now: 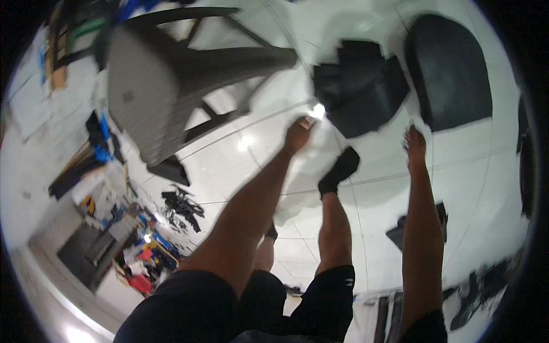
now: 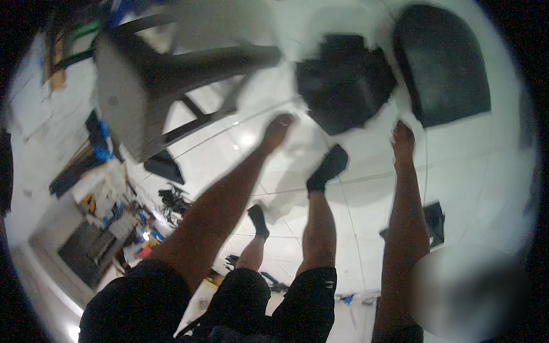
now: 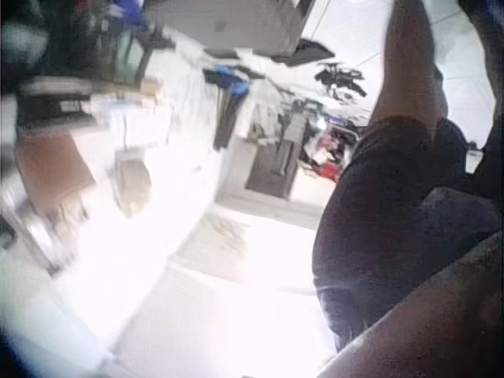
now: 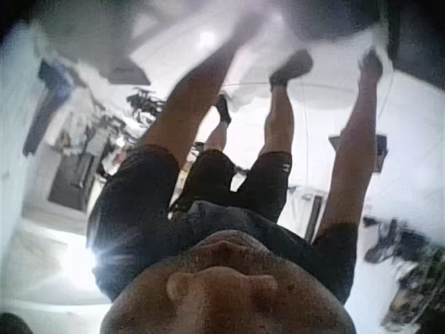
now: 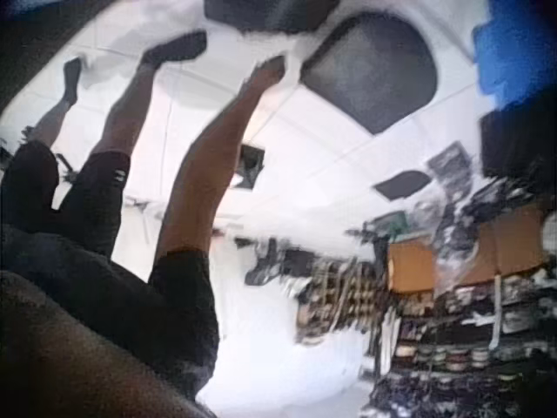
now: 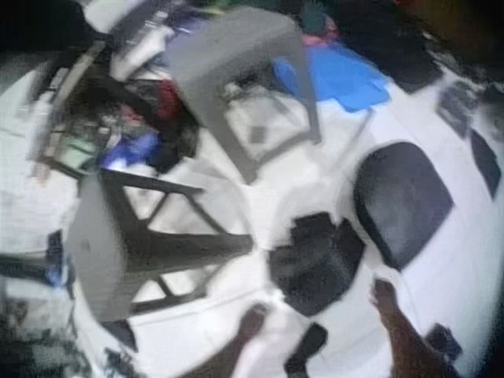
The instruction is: The person gathers cut fabric pieces from the floor by hand, sorts matching shapes together, and stacks them into organized piles.
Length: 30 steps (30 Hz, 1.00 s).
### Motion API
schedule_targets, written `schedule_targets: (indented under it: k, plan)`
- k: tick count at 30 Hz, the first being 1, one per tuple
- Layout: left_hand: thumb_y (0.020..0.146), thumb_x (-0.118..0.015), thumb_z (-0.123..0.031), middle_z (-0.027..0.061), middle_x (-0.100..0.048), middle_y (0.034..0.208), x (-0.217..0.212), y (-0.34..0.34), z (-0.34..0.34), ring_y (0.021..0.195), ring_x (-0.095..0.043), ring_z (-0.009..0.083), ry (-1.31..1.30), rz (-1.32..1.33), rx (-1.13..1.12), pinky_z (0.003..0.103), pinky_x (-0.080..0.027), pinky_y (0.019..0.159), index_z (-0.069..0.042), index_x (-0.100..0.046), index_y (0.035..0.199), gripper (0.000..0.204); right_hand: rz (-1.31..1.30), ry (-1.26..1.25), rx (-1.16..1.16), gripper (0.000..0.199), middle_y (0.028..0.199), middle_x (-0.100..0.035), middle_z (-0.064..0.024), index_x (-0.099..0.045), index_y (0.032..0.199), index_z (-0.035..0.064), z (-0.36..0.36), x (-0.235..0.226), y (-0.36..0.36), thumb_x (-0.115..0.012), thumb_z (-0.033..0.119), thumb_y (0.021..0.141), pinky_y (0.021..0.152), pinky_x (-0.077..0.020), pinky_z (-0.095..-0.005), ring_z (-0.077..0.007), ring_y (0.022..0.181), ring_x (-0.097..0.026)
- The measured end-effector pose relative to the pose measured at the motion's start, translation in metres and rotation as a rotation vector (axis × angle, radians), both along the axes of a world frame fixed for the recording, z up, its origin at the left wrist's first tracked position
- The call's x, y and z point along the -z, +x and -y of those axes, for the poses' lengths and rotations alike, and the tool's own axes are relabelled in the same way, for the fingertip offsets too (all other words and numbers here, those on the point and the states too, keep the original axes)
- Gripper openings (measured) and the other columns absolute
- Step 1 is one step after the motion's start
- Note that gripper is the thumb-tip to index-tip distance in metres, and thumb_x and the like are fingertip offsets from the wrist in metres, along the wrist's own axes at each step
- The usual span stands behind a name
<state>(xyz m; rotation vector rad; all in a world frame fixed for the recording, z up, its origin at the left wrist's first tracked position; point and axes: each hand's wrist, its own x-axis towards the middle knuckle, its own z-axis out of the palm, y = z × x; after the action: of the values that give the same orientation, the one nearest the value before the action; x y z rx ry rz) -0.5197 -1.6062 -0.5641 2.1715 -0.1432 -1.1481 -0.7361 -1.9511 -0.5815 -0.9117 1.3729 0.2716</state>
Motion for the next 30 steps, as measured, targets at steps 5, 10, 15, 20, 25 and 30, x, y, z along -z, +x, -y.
schedule_targets:
  k: [5,10,15,20,25,30]
  plan:
    - [0.077,-0.066,-0.024,0.0153,-0.049,0.128,-0.203,-0.062,0.075,0.12,-0.044,0.0344,-0.009,0.605,0.319,0.05,-0.033,0.1,-0.011,-0.056,0.121,0.047,0.177,-0.391,-0.674,0.024,0.097,-0.065,-0.0119,-0.061,0.105,0.0035,-0.003,-0.067,-0.192,-0.048,0.022,0.096,0.083,-0.0489,-0.0341,-0.023,0.093,-0.06]
    - [0.074,-0.073,-0.025,0.0198,-0.03,0.144,-0.323,0.057,0.019,0.138,-0.02,0.0384,0.33,1.088,0.374,0.065,-0.013,0.106,-0.024,-0.047,0.134,0.065,-0.289,-0.256,-0.777,0.015,0.08,-0.062,-0.0132,-0.062,0.083,0.0037,-0.087,-0.158,-0.249,-0.055,0.018,0.083,0.064,-0.0479,-0.0375,-0.0248,0.071,-0.059]
    - [0.084,-0.066,-0.027,0.0146,-0.023,0.15,-0.313,0.141,-0.07,0.137,-0.022,0.0409,0.356,1.001,0.64,0.067,-0.015,0.105,-0.03,-0.034,0.141,0.066,-0.41,-0.078,-0.083,0.032,0.074,-0.059,-0.0033,-0.055,0.092,0.0085,-0.214,-0.271,-0.276,-0.055,0.04,0.089,0.048,-0.0424,-0.0273,-0.0137,0.061,-0.057]
    - [0.081,-0.067,-0.023,0.0125,-0.032,0.147,-0.304,0.206,-0.101,0.133,-0.029,0.0394,0.374,1.076,0.79,0.067,-0.023,0.1,-0.03,-0.037,0.14,0.066,-0.516,0.043,0.179,0.033,0.078,-0.061,-0.0062,-0.056,0.104,0.0071,-0.398,-0.364,-0.309,-0.057,0.037,0.089,0.051,-0.0449,-0.0292,-0.0142,0.063,-0.057]
    - [0.086,-0.058,-0.021,0.0077,-0.019,0.154,-0.326,0.268,-0.114,0.137,-0.024,0.0362,0.639,1.03,0.78,0.066,-0.025,0.1,-0.033,-0.017,0.147,0.074,-0.461,0.129,0.323,0.037,0.076,-0.064,-0.0069,-0.06,0.097,0.0014,-0.592,-0.424,-0.28,-0.061,0.037,0.088,0.05,-0.0456,-0.0284,-0.0138,0.062,-0.059]
    - [0.083,-0.059,-0.026,0.0202,-0.021,0.149,-0.334,0.241,-0.09,0.136,-0.022,0.0386,0.473,0.948,0.856,0.055,-0.026,0.106,-0.01,-0.022,0.145,0.074,-0.446,0.208,0.626,0.039,0.08,-0.064,-0.0075,-0.06,0.102,0.0,-0.731,-0.472,-0.236,-0.06,0.036,0.089,0.051,-0.0461,-0.0286,-0.0138,0.063,-0.058]
